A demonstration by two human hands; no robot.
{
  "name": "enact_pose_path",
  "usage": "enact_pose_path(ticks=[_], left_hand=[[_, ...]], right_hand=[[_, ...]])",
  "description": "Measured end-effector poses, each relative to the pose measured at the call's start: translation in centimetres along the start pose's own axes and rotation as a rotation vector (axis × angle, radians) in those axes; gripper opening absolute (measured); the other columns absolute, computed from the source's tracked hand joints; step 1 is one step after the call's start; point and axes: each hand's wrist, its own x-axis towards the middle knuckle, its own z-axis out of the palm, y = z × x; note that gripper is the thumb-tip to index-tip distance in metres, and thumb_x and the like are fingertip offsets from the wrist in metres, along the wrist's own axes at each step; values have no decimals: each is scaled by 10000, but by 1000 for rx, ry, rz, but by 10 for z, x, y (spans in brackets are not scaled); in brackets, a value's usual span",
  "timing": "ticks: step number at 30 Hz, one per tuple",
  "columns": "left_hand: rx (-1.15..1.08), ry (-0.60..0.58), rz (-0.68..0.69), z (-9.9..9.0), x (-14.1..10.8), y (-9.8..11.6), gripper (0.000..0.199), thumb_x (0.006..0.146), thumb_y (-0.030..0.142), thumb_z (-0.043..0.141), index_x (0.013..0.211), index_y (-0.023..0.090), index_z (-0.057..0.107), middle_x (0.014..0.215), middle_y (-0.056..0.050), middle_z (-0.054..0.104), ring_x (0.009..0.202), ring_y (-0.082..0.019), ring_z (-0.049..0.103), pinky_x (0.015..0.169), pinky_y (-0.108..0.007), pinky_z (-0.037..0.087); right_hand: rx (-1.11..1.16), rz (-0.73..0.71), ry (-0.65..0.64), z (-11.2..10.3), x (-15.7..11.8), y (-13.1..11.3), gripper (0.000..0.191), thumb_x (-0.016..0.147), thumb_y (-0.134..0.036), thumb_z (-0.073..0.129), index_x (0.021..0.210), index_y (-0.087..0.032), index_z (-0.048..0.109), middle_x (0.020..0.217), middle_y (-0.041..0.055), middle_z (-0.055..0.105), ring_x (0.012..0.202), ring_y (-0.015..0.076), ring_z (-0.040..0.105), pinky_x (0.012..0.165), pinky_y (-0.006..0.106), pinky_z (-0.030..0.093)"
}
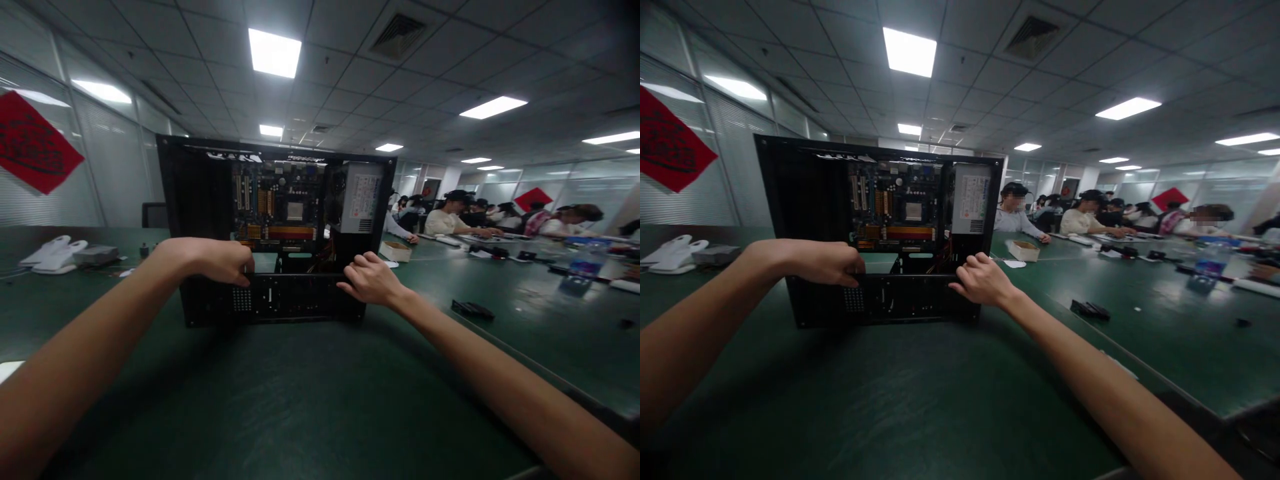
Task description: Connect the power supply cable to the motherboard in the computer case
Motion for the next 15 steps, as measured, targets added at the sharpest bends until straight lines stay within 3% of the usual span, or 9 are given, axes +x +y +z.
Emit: enact_pose_path(ticks=[6, 12, 15], left_hand=[[1, -30, -21, -1, -3, 2, 349, 941, 347, 612, 1193, 147, 747, 1063, -56, 764, 821, -159, 606, 717, -252, 436], [7, -75, -44, -8, -13, 14, 403, 970, 429, 584, 1252, 186, 739, 1175, -96, 757, 931, -229, 659, 771, -302, 472], [-22, -67, -38, -8, -16, 12, 509, 928, 574, 604, 1275, 230, 747, 1261, -118, 740, 1035, -289, 683, 828, -336, 490]], right_hand=[[54, 41, -60, -13, 4, -5, 426, 1054, -361, 491, 741, -168, 705, 680, 93, 673, 714, 212, 534, 751, 368, 308], [49, 30, -79, -17, 5, -3, 445, 1059, -338, 471, 727, -165, 711, 652, 92, 663, 684, 204, 535, 737, 376, 314], [58, 36, -98, -19, 3, -2, 445, 1057, -338, 471, 719, -171, 708, 654, 95, 670, 683, 210, 548, 732, 376, 326]])
